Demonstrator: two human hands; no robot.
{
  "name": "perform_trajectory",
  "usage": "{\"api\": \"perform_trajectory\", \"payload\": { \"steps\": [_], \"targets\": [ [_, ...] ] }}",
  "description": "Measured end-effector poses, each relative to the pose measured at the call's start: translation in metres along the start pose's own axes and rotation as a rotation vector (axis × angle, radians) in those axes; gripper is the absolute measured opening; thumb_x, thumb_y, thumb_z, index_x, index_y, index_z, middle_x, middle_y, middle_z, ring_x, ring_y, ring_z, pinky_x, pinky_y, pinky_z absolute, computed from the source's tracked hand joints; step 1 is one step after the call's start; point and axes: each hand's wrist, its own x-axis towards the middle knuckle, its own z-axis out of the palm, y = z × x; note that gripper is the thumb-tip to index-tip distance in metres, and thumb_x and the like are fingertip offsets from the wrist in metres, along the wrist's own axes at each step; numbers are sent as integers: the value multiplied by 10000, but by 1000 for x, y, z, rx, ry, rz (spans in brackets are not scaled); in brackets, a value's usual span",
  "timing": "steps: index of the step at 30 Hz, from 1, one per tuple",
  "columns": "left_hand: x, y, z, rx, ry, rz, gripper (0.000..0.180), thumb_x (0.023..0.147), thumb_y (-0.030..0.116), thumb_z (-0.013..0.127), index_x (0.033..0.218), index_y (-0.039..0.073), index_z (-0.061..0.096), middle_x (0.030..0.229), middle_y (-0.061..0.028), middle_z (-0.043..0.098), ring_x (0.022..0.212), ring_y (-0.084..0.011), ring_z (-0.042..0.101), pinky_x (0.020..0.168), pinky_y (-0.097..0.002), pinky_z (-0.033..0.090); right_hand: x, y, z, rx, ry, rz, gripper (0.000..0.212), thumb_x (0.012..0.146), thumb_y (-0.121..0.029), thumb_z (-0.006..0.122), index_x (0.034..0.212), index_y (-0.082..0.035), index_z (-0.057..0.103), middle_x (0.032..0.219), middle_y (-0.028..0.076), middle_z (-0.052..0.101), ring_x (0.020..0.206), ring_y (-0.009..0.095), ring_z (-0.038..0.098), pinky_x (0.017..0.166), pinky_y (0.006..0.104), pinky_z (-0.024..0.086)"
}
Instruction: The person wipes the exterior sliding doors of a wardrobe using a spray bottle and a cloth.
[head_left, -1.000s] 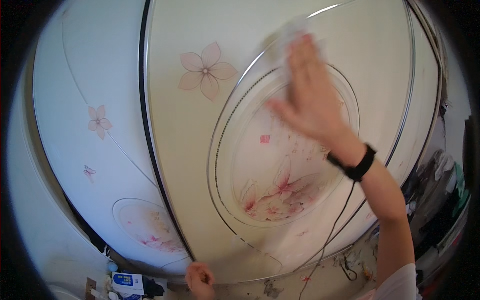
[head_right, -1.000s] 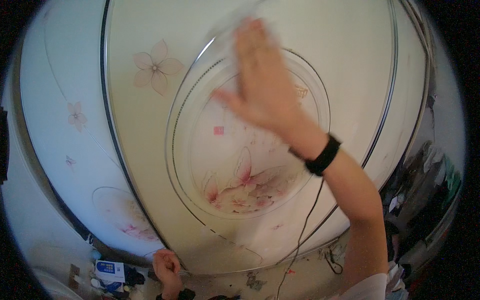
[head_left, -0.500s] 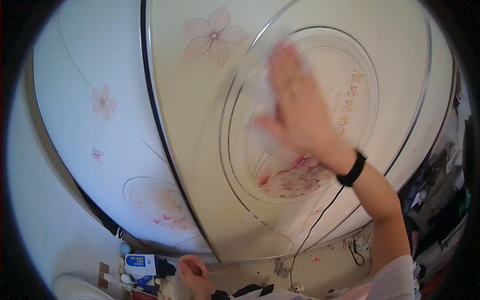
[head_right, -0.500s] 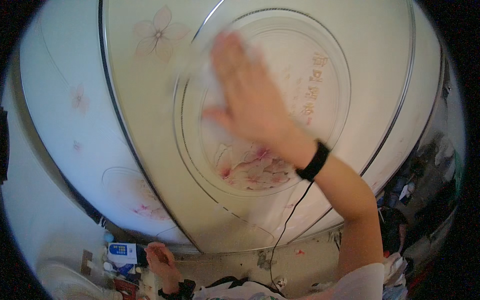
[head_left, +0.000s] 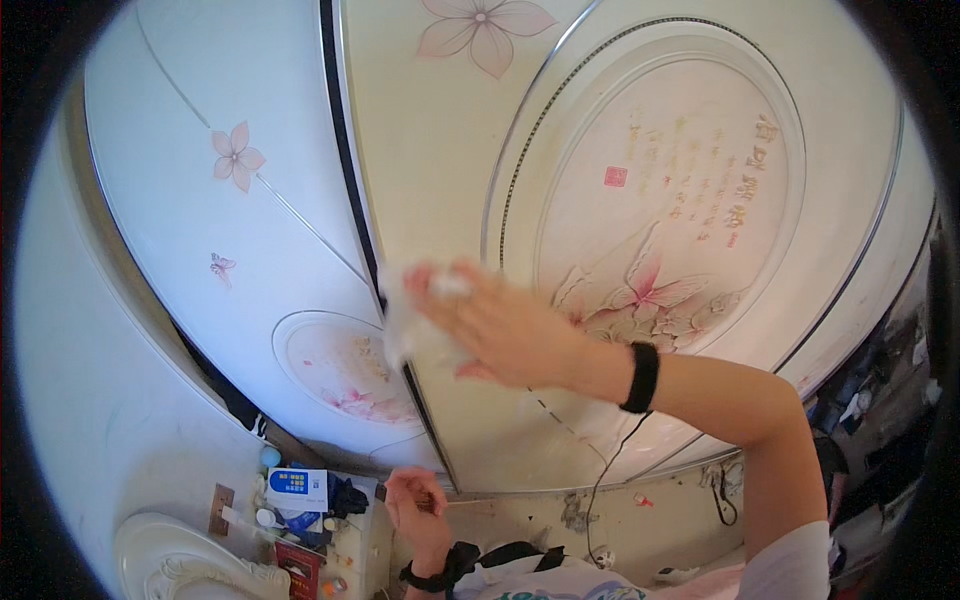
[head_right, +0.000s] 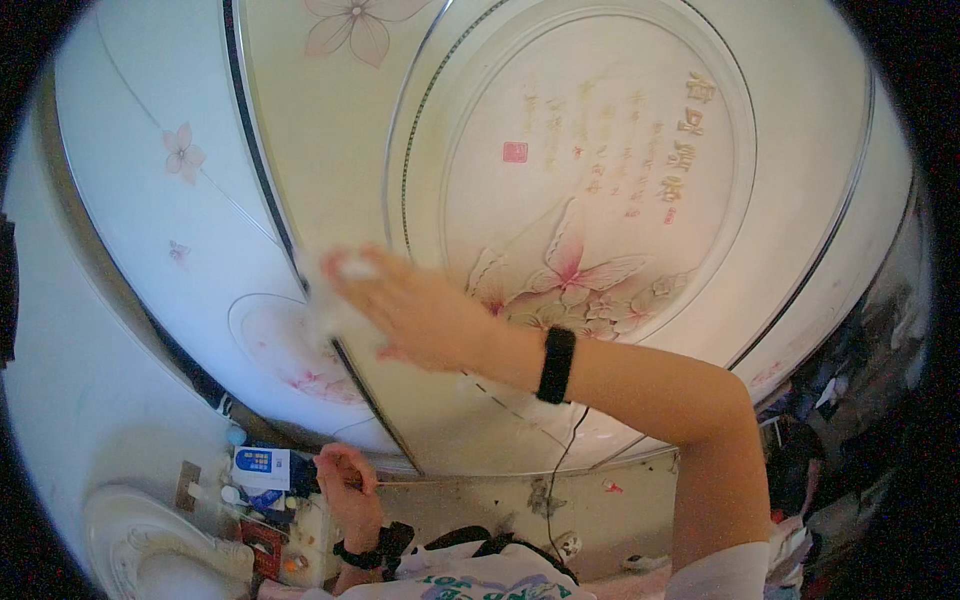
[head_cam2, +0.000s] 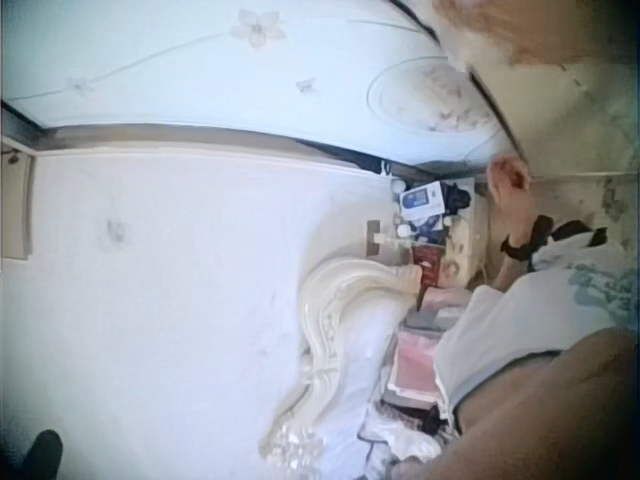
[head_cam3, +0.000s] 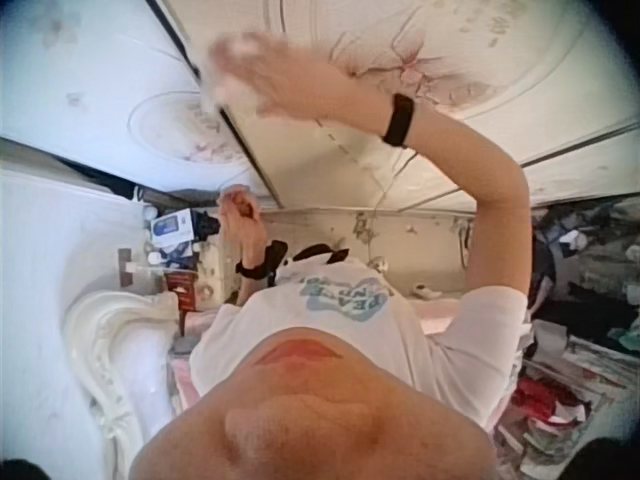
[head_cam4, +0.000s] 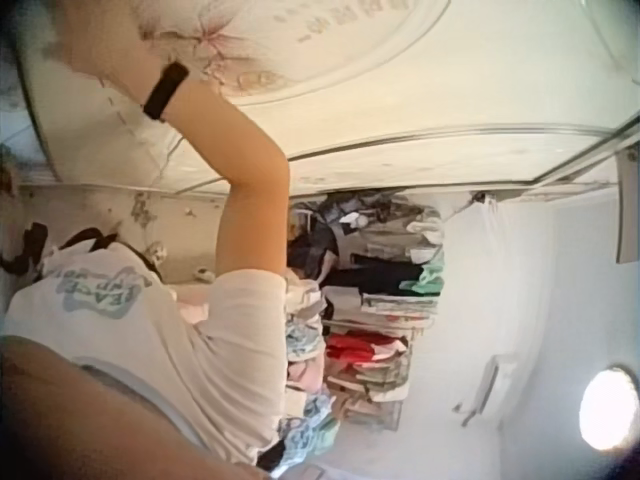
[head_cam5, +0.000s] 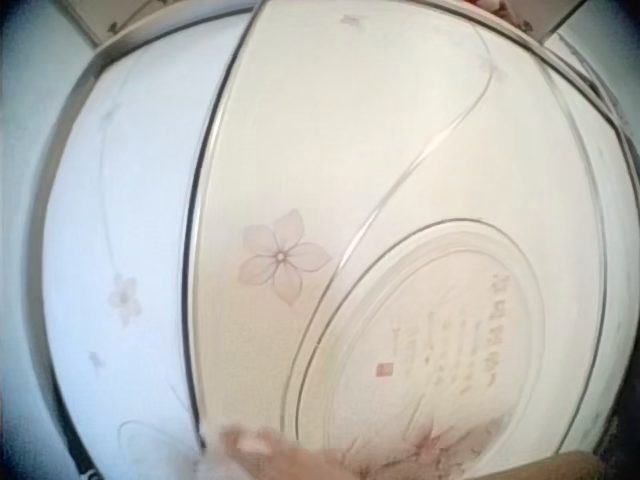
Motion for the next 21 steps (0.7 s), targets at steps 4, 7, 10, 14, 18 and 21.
{"api": "perform_trajectory", "payload": {
  "steps": [4,7,10,14,18,21],
  "targets": [
    [-2,3,-6,1,31,-9,487,962,445,282,793,50,511,482,-9,413,395,-70,324,391,-210,204,-16,-18,29,90,-116,-145,957,765,-521,560,1382,71,129,1431,169,250,1297,227,294,1095,360,159],
    [-4,4,-16,11,42,32,482,962,443,285,798,50,511,480,-5,402,397,-71,324,391,-209,202,6,4,-6,2,-83,-47,924,772,-482,574,1384,58,141,1430,162,256,1298,241,301,1097,387,150],
    [-7,2,-24,30,70,27,478,962,439,290,801,47,510,479,-1,390,397,-73,323,389,-211,204,32,55,-49,-144,352,154,911,748,-461,599,1383,38,178,1429,167,253,1313,253,277,1086,436,153],
    [-8,0,-23,-1,29,16,477,964,435,286,803,44,506,485,-3,392,394,-74,317,384,-210,206,53,87,-100,-295,576,268,792,861,-431,490,1311,153,201,1404,319,156,1322,428,156,1061,517,143],
    [-3,-4,-23,-47,-5,24,485,963,437,284,799,38,505,492,-13,414,395,-68,322,381,-208,205,64,67,-63,-255,625,262,764,873,-407,469,1314,153,194,1401,326,158,1324,426,157,1059,506,151],
    [-1,0,-26,-48,-20,62,468,960,439,305,819,55,532,476,-7,408,370,-68,288,357,-217,204,50,8,-14,-14,334,190,885,739,-473,606,1348,63,253,1427,183,242,1287,262,298,1077,431,175]
  ]
}}
